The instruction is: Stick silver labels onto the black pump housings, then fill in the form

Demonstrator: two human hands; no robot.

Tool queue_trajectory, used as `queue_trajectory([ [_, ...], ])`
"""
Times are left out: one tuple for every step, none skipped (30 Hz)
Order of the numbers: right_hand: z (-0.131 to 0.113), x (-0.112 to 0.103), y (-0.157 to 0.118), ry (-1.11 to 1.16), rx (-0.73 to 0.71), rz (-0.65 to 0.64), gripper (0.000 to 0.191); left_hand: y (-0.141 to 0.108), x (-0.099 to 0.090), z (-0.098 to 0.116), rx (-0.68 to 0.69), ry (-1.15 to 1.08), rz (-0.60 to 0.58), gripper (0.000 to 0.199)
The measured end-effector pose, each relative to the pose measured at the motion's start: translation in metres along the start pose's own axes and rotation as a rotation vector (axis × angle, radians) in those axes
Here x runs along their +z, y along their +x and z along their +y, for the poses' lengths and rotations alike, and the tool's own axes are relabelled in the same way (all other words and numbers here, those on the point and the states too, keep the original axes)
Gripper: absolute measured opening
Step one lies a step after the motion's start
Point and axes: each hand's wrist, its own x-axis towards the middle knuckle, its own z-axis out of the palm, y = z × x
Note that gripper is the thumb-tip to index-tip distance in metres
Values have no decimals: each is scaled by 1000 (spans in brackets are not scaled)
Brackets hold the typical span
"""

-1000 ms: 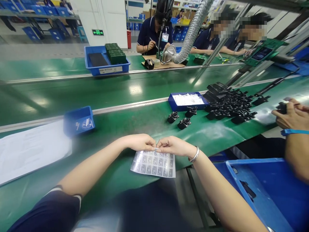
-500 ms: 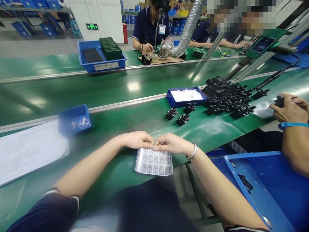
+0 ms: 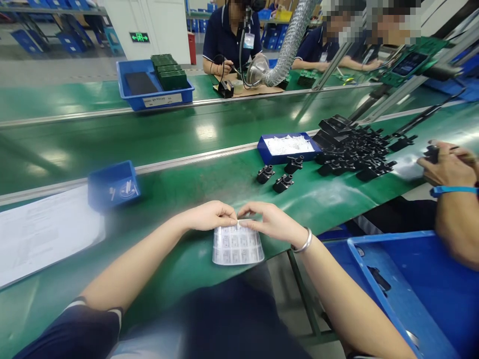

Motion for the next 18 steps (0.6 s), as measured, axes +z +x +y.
queue_trajectory([
  [-4, 1, -4, -96, -52, 156, 16, -1, 3, -1, -22, -73, 81, 30],
  [-9, 3, -7, -184, -89, 305, 16, -2, 8, -2, -33, -169, 173, 31],
  [-13, 6, -11, -256, -109, 423, 15, -2, 12, -3, -31, -280, 268, 32],
  [-17, 11, -15, -304, -116, 501, 14, -3, 18, -3, -17, -391, 357, 33],
  [-19, 17, -19, -327, -118, 542, 14, -3, 23, -3, 8, -487, 432, 33],
  [-21, 23, -21, -328, -119, 563, 16, -4, 29, -2, 38, -556, 493, 33],
  [-22, 30, -23, -309, -120, 573, 18, -4, 34, -2, 67, -597, 538, 33],
  [-21, 37, -23, -275, -120, 580, 21, -5, 39, -1, 92, -617, 571, 32],
  [-20, 42, -23, -227, -115, 586, 24, -5, 43, 0, 109, -620, 596, 32],
  [-19, 47, -22, -170, -104, 591, 25, -6, 47, 2, 120, -612, 621, 31],
  [-18, 50, -21, -112, -91, 594, 25, -6, 50, 3, 127, -604, 645, 32],
  [-16, 52, -21, -60, -81, 596, 23, -7, 53, 4, 135, -597, 665, 35],
  [-15, 53, -20, -16, -75, 591, 20, -8, 55, 5, 143, -584, 675, 41],
  [-15, 52, -20, 16, -77, 582, 18, -9, 56, 6, 153, -562, 674, 49],
  [-14, 51, -21, 36, -82, 577, 17, -10, 57, 7, 162, -527, 665, 54],
  [-14, 50, -23, 45, -88, 579, 18, -11, 58, 8, 165, -479, 661, 53],
  [-14, 48, -25, 45, -91, 589, 21, -11, 58, 9, 158, -425, 667, 48],
  [-13, 48, -28, 41, -88, 605, 25, -12, 59, 9, 146, -379, 683, 41],
])
